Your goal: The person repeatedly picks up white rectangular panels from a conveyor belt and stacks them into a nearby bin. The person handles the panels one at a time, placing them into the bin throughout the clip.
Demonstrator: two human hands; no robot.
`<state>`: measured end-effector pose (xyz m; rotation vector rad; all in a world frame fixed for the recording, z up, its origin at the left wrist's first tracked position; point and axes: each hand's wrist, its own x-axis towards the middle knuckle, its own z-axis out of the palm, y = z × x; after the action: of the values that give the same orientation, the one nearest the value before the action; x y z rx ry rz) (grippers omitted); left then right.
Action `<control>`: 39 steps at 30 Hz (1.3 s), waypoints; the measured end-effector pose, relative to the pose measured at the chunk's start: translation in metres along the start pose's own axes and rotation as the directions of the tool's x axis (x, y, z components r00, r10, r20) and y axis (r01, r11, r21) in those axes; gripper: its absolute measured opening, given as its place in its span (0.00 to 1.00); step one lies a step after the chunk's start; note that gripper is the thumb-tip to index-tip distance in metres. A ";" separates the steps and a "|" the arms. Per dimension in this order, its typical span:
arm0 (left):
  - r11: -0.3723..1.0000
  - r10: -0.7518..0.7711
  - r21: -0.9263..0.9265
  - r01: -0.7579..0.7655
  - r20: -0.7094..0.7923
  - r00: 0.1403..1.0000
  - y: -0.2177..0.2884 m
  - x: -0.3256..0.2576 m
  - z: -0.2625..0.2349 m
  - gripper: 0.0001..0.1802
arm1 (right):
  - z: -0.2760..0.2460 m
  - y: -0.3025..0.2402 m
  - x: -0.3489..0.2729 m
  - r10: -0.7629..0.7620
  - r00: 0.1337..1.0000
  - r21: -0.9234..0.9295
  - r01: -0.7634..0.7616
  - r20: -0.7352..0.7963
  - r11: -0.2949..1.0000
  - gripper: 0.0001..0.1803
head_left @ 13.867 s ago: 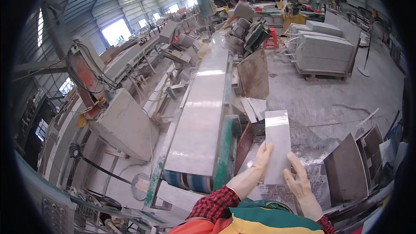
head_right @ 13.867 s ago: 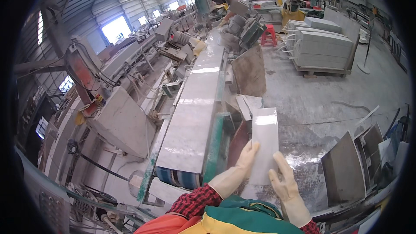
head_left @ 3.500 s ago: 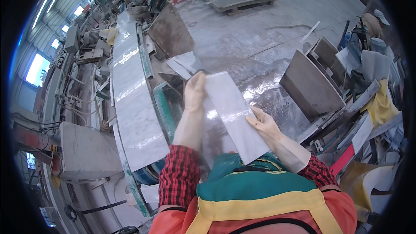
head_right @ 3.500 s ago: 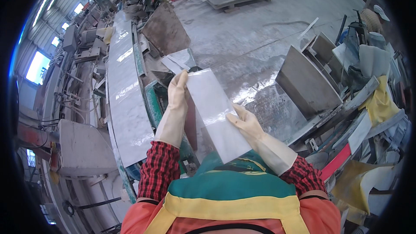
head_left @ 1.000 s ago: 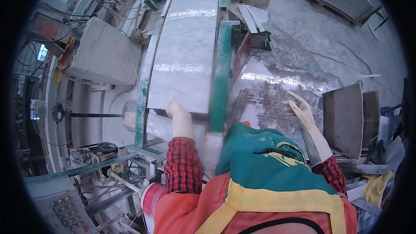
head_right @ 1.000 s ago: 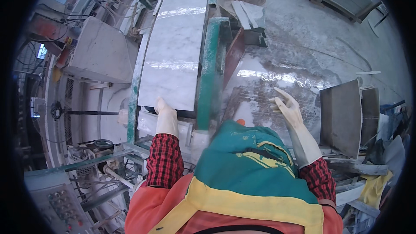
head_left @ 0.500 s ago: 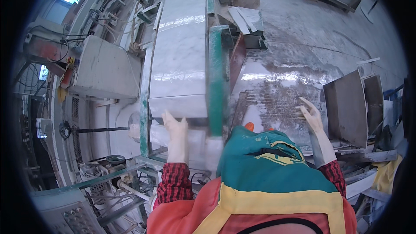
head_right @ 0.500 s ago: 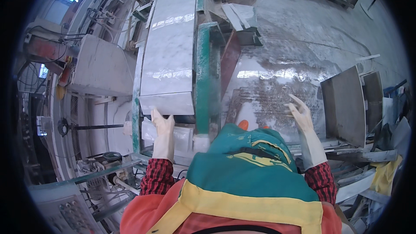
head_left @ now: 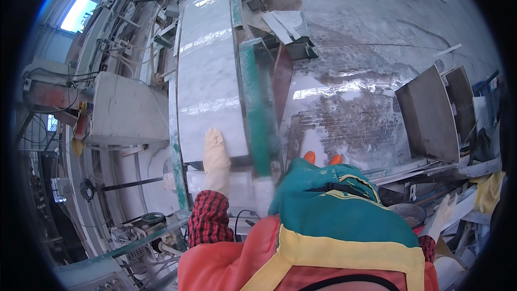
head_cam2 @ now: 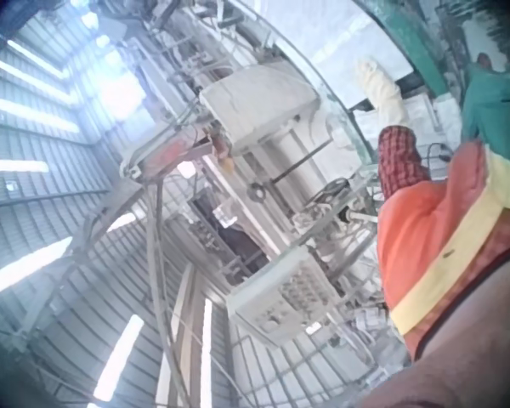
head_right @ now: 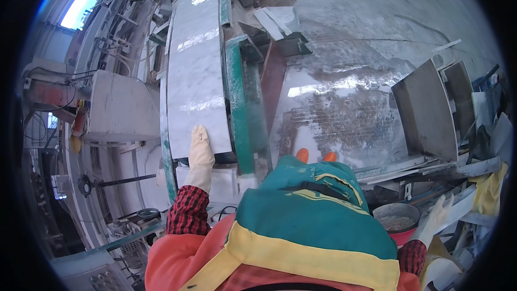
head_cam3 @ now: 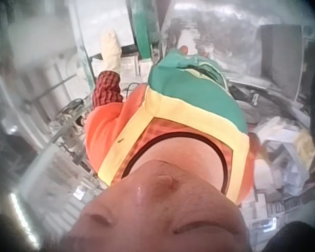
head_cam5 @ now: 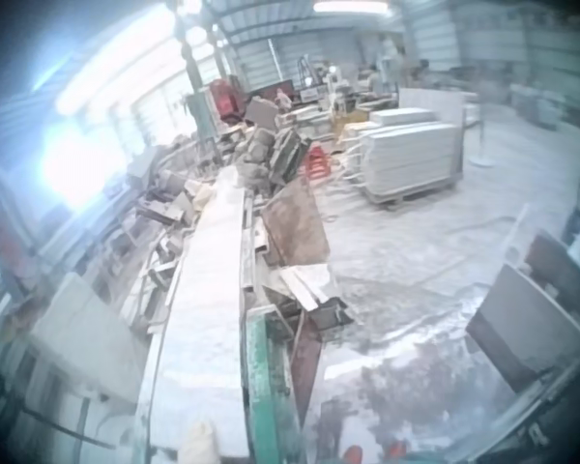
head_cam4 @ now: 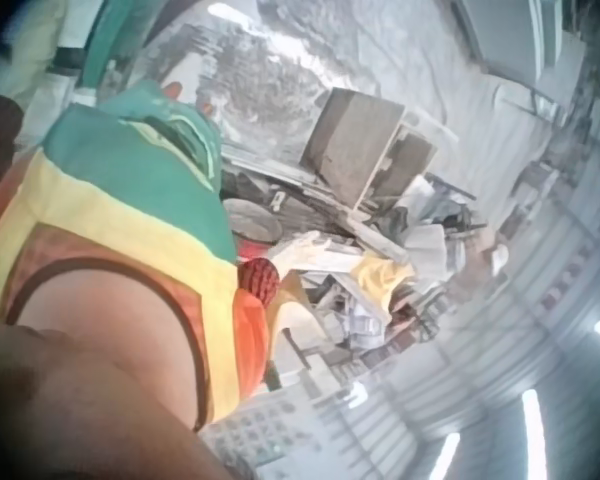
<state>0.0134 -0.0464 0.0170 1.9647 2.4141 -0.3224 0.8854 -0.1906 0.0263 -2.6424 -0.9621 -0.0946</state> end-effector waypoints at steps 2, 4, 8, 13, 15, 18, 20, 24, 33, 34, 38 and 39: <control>1.000 -0.012 -0.016 0.013 0.045 0.999 0.003 -0.001 -0.012 0.37 | -0.017 0.096 0.002 0.045 0.994 -0.453 -0.084 -0.095 0.887 0.38; 0.999 -0.033 -0.005 0.033 0.084 0.996 0.009 0.006 -0.023 0.38 | -0.043 0.078 -0.028 0.282 0.959 -0.558 -0.251 -0.031 0.791 0.40; 0.999 -0.051 0.005 0.050 0.122 0.991 -0.005 0.004 -0.009 0.42 | 0.036 0.232 -0.026 0.352 0.932 0.014 -0.352 -0.085 0.936 0.38; 0.997 -0.064 -0.026 0.068 0.157 0.986 0.004 0.006 -0.041 0.50 | 0.082 0.231 -0.064 0.359 0.928 0.082 -0.352 -0.098 0.932 0.45; 0.997 -0.048 -0.056 0.057 0.146 0.988 0.006 0.009 -0.036 0.52 | 0.077 0.228 -0.073 0.348 0.930 0.075 -0.341 -0.116 0.937 0.48; 0.995 -0.061 -0.064 0.072 0.162 0.985 0.009 0.012 -0.037 0.55 | 0.074 0.221 -0.082 0.357 0.922 0.037 -0.356 -0.150 0.934 0.53; 0.997 -0.055 -0.050 0.063 0.149 0.987 0.010 0.013 -0.040 0.57 | 0.081 0.196 -0.079 0.390 0.906 -0.069 -0.405 -0.167 0.912 0.43; 0.998 -0.058 -0.029 0.064 0.191 0.980 0.015 0.012 -0.047 0.59 | 0.074 0.155 -0.061 0.418 0.884 -0.323 -0.466 -0.210 0.824 0.25; 0.999 -0.012 -0.043 0.018 0.143 0.990 -0.005 0.014 -0.019 0.60 | 0.062 0.134 -0.065 0.576 0.794 -0.029 -0.591 -0.195 0.806 0.40; 0.999 -0.013 -0.049 0.020 0.145 0.989 -0.005 0.013 -0.022 0.59 | 0.061 0.130 -0.063 0.562 0.801 -0.027 -0.579 -0.208 0.815 0.40; 0.997 -0.039 -0.061 0.044 0.082 0.996 -0.001 0.017 -0.023 0.55 | 0.045 0.084 -0.069 0.487 0.833 0.036 -0.496 -0.264 0.868 0.38; 0.996 -0.046 -0.077 0.052 0.071 0.996 -0.002 0.017 -0.021 0.54 | 0.036 0.068 -0.073 0.475 0.836 0.042 -0.483 -0.273 0.875 0.38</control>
<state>0.0107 -0.0271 0.0353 1.8337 2.3968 -0.2868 0.8703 -0.2726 -0.0389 -2.7137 -0.1916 -0.3486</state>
